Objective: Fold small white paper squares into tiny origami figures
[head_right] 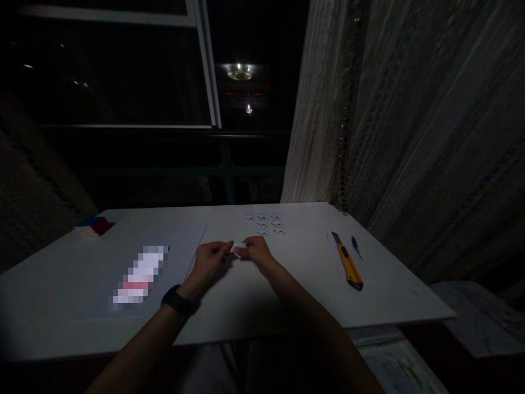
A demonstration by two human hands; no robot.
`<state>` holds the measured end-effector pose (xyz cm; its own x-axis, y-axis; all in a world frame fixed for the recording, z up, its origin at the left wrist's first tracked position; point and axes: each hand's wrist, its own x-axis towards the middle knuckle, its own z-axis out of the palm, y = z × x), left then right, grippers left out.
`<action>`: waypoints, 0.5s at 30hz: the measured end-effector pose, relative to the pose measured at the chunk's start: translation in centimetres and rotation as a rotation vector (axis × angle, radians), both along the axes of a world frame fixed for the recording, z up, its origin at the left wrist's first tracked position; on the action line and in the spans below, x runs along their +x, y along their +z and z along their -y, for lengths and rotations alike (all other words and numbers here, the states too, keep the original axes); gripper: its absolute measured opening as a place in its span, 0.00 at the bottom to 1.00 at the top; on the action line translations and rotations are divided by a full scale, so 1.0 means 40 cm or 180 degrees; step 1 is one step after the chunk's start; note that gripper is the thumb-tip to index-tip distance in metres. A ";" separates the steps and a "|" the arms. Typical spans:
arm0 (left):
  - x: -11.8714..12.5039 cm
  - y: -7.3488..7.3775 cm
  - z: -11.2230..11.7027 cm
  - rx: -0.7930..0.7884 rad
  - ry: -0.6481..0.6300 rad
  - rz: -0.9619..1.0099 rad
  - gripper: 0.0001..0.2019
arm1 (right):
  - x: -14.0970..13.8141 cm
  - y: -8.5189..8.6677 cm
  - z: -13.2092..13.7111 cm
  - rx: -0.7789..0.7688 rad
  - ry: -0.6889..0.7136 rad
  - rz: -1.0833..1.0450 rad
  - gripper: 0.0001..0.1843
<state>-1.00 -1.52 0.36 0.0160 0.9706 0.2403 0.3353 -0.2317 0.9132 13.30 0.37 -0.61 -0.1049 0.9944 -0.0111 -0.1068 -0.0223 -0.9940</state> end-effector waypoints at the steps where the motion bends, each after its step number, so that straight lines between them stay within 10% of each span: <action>1: -0.001 0.000 0.001 0.0094 0.0042 -0.0144 0.21 | -0.001 0.002 0.002 -0.0013 0.0019 -0.0024 0.19; 15: -0.003 -0.001 0.016 0.0763 -0.0003 -0.0953 0.18 | 0.014 0.014 0.008 -0.0097 0.0423 0.0091 0.19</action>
